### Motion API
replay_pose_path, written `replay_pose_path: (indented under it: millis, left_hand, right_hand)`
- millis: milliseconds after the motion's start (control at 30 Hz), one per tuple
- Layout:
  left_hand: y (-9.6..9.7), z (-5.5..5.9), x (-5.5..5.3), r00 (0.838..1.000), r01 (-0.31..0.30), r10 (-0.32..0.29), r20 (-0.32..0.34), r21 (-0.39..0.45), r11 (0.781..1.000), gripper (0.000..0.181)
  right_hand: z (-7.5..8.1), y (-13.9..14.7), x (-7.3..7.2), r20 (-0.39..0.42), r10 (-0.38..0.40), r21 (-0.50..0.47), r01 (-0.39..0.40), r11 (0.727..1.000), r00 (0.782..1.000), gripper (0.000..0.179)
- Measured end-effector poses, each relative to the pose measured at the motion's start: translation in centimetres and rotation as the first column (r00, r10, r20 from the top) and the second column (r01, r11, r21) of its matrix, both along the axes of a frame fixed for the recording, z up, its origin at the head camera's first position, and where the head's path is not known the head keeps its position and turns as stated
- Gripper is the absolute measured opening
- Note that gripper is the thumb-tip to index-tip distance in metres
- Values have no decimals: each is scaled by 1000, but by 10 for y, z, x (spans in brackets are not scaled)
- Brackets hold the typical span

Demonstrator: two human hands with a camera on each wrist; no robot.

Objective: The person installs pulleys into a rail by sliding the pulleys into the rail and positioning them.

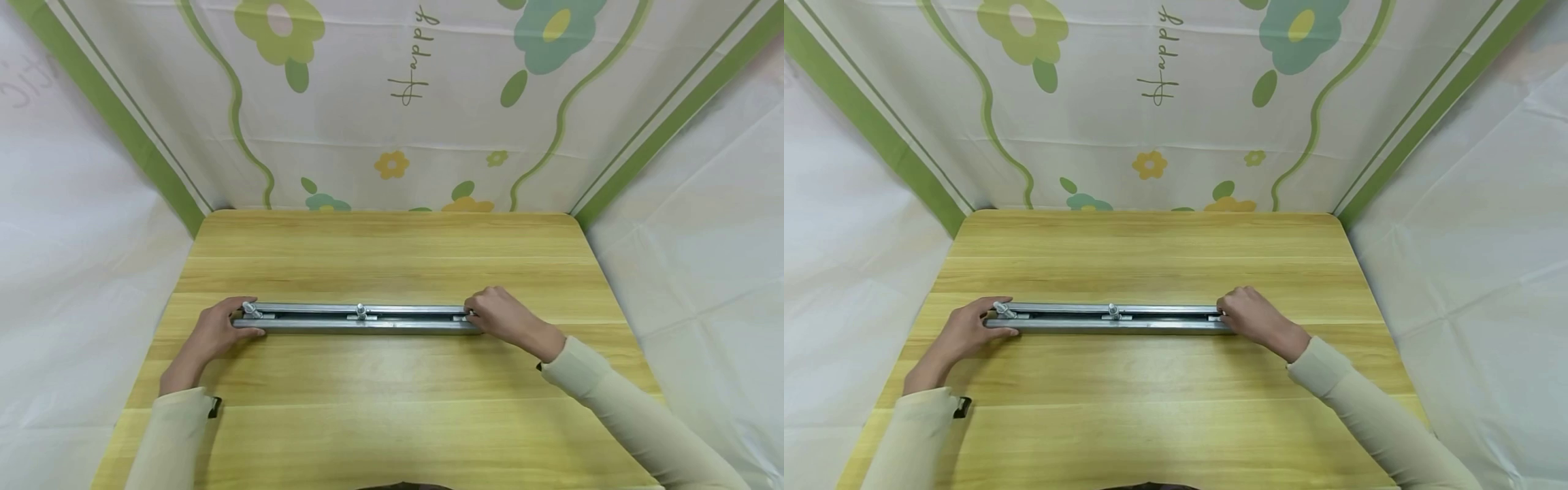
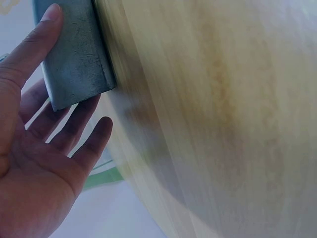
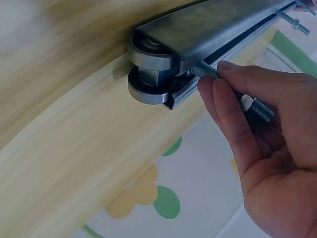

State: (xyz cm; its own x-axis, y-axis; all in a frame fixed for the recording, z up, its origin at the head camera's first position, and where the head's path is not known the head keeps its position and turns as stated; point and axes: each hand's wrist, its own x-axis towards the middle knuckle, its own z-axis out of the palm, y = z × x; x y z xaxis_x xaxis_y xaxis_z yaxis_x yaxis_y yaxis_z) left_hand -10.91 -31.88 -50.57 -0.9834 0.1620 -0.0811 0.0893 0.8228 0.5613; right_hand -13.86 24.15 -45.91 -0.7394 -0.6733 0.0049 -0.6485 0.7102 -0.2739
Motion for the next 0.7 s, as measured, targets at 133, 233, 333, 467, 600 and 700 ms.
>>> replay_pose_path:
  millis: [133,233,333,467,600,700]
  left_hand:
    - [0,0,0,1000,-1,1,1,5,1000,75]
    - [0,0,0,1000,0,0,3,8,1000,75]
    - [1,0,1,1000,1,-1,8,5,1000,75]
    - [1,0,2,1000,2,-2,14,3,1000,75]
    - [1,0,1,1000,4,-4,9,6,1000,75]
    - [0,0,1,1000,4,-4,3,11,1000,75]
  right_hand:
    - [-1,-6,1,-16,17,-36,-18,999,1000,8]
    - [-2,-10,1,-33,23,-43,-24,999,999,7]
    - [-4,-12,1,-41,21,-33,-22,999,999,7]
    - [-6,-15,2,-52,20,-26,-21,999,998,7]
    - [-6,-16,2,-56,15,-28,-17,999,998,8]
    - [-5,-17,2,-54,9,-24,-11,1000,999,8]
